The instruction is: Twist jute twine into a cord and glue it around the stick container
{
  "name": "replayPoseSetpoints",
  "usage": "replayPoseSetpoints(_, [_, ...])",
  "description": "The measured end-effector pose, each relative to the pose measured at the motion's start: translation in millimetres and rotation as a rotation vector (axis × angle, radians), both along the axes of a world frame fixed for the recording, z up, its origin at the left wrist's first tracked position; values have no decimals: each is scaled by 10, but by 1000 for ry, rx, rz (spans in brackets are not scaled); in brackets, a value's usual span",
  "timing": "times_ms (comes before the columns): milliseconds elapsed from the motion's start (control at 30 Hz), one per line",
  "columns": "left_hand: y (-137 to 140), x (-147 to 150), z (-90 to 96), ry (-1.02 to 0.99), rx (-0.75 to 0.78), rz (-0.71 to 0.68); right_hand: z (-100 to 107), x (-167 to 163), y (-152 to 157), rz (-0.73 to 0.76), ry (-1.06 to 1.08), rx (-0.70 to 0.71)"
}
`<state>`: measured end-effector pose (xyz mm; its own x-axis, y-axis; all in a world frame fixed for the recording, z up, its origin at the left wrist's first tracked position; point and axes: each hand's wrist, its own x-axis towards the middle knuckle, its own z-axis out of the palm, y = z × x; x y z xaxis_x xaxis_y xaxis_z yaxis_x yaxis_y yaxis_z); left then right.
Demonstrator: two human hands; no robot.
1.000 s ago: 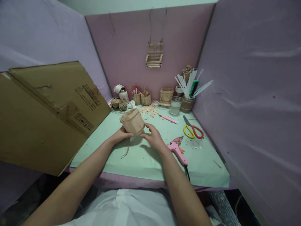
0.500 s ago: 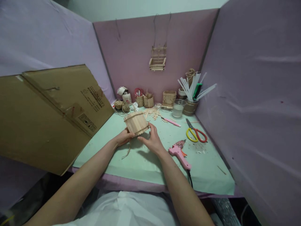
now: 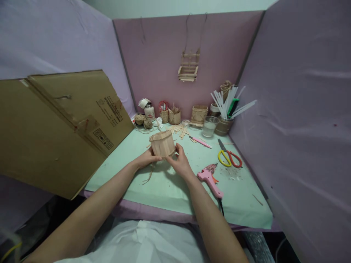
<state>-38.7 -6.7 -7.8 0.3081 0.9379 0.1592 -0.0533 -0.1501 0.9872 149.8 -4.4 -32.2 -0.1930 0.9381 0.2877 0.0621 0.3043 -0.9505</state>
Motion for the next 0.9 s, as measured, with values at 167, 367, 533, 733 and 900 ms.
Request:
replayPoseSetpoints(167, [-18,4,13,-47,-3,-4,30,5,-13,30,24,-42])
replayPoseSetpoints(367, [70,-12,-109,-244,-164,-68,50,5,14,-9,96,-154])
replayPoseSetpoints(533, [93,-28,-117,-291,-223,-34,46,18,43,15,142,-186])
replayPoseSetpoints(733, [18,-20,-12,-288,-213,-64,123,26,-17,57,174,-185])
replayPoseSetpoints(900, [-9,-7,-12,-298,-246,-25,126,-3,-30,28,181,-167])
